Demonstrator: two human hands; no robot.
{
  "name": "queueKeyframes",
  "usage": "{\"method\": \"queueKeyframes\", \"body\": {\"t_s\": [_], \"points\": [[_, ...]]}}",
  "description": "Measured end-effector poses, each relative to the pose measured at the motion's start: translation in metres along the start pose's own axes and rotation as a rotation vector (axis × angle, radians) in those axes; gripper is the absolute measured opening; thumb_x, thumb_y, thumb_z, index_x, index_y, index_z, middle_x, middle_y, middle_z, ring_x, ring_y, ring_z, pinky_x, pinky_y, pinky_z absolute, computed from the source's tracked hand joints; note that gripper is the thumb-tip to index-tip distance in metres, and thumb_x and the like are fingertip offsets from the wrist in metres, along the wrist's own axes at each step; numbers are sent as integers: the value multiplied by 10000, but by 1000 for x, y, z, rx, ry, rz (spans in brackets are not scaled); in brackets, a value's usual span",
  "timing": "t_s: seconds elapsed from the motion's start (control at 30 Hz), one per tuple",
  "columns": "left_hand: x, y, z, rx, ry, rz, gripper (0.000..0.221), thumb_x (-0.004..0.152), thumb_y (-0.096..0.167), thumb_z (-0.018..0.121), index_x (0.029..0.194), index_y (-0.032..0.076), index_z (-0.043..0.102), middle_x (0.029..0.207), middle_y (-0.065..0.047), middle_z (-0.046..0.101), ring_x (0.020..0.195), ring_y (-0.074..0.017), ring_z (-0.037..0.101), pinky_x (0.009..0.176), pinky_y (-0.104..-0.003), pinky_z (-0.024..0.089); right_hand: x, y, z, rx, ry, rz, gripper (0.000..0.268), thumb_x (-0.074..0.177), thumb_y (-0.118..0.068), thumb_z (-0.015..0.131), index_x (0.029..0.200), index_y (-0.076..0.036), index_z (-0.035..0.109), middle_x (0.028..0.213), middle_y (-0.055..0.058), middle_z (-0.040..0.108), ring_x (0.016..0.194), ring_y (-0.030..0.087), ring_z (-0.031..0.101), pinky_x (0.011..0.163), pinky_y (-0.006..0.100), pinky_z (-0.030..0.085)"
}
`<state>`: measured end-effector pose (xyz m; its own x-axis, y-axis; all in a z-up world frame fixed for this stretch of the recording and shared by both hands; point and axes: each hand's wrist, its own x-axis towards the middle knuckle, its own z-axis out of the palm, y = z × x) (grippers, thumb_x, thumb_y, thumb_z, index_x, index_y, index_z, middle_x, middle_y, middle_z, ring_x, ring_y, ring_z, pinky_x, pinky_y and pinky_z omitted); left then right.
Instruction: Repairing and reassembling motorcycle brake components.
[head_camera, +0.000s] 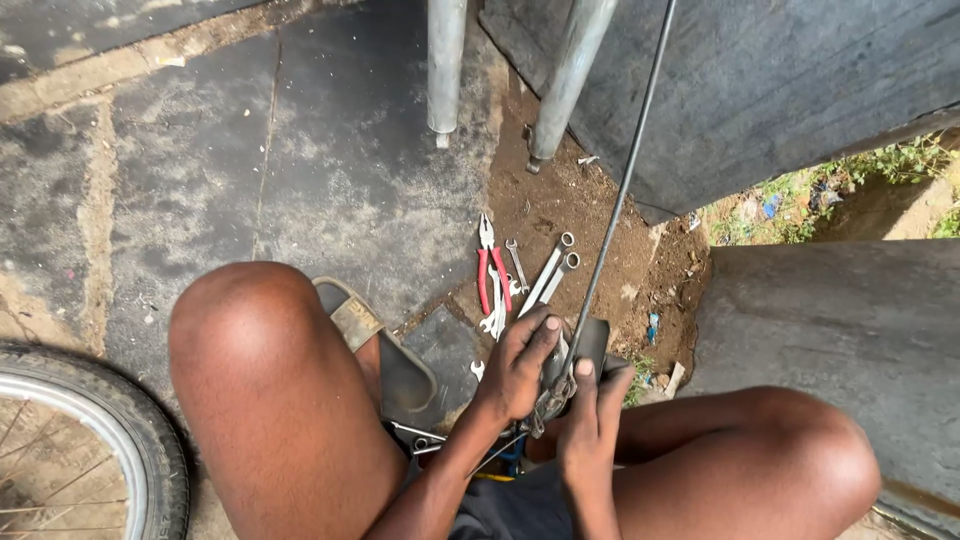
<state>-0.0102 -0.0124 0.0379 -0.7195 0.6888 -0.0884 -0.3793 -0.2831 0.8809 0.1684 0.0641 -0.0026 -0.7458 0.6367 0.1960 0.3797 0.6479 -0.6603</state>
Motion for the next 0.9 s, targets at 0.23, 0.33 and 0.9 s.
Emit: {"method": "queueKeyframes", "body": {"t_s": [0.23, 0.33, 0.9], "points": [[6, 7, -4, 78, 14, 4, 444, 1097, 428, 441, 916, 45, 574, 839, -17, 522, 755, -104, 564, 692, -280, 479, 53, -119, -17, 451, 234, 372, 221, 965, -81, 679, 847, -67, 492, 780, -26, 485, 715, 54, 415, 630, 212, 374], [4, 15, 0, 238, 5, 185, 477, 1166, 465, 418, 1004, 38, 552, 872, -42, 506, 809, -126, 525, 753, -290, 461, 65, -118, -22, 395, 219, 361, 308, 984, -97, 721, 837, -65, 453, 714, -48, 413, 647, 49, 344, 559, 209, 295], [-2, -14, -9, -156, -106, -47, 455, 1092, 524, 460, 1001, 94, 579, 805, 19, 587, 711, -67, 548, 652, -250, 474, 61, -140, -20, 516, 271, 284, 323, 959, -74, 742, 796, -66, 463, 699, -65, 450, 635, 15, 375, 558, 193, 300]]}}
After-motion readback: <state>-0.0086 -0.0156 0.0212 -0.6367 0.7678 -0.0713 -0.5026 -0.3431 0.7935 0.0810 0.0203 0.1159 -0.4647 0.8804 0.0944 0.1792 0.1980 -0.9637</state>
